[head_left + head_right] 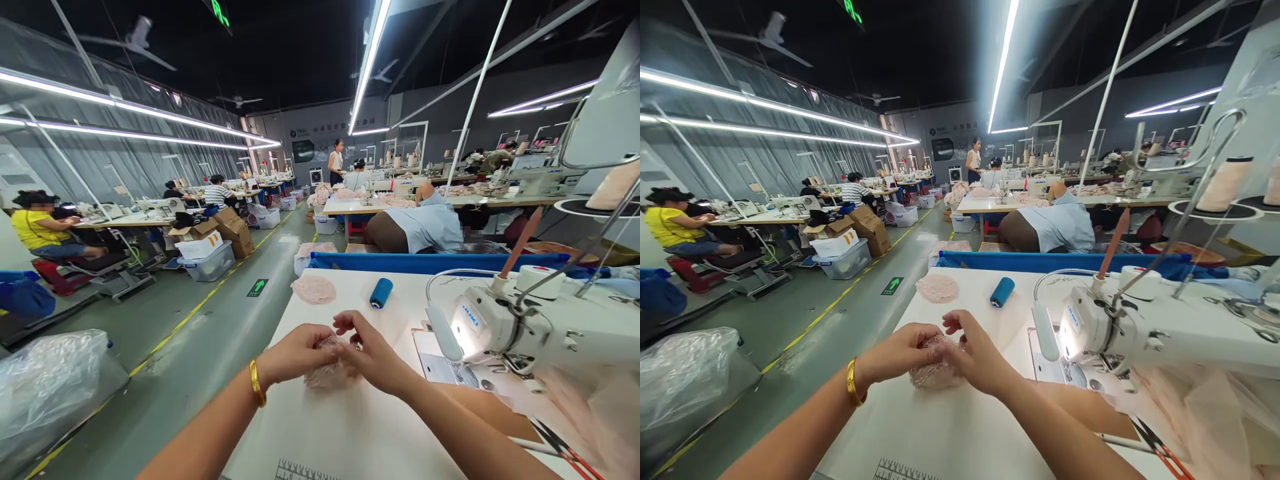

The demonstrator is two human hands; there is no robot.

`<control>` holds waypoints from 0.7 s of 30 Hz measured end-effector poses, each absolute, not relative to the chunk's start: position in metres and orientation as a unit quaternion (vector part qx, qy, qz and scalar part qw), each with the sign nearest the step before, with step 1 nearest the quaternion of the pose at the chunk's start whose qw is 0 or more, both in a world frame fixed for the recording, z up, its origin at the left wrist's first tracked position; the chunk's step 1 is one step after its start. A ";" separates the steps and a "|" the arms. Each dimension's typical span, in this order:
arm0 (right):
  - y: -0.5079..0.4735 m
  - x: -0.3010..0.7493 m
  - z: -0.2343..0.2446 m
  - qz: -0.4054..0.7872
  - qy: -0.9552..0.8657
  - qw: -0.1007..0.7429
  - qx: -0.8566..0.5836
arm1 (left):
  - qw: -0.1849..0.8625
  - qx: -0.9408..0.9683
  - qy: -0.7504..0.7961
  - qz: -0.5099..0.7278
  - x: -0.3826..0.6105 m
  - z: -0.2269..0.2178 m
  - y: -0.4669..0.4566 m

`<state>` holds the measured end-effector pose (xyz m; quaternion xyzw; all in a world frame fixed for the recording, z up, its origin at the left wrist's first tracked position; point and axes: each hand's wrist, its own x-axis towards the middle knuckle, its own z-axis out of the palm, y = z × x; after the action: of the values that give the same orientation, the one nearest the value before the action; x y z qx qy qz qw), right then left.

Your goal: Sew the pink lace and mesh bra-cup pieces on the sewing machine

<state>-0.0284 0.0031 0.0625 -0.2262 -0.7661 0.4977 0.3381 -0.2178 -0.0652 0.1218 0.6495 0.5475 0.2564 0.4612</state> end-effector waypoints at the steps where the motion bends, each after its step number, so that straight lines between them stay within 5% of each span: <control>1: 0.004 -0.027 0.061 0.536 -0.764 0.303 -0.194 | 0.469 0.650 0.540 0.258 -0.220 0.124 -0.067; 5: 0.009 -0.025 0.054 0.699 -0.685 0.168 -0.117 | 0.524 0.619 0.523 0.261 -0.243 0.131 -0.069; 11: 0.014 -0.033 0.048 0.736 -0.616 0.209 -0.186 | 0.419 0.648 0.591 0.235 -0.284 0.117 -0.046; 17: 0.000 -0.026 0.047 0.733 -0.613 0.171 -0.241 | 0.224 0.643 0.687 0.252 -0.283 0.068 0.034; 21: -0.012 -0.007 0.052 0.719 -0.618 0.147 -0.282 | 0.183 0.667 0.685 0.229 -0.269 0.047 0.068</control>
<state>-0.0068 -0.0118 0.0521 -0.2816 -0.6180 0.7191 0.1471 -0.2688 0.0677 0.0467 0.6666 0.6854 0.2287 0.1833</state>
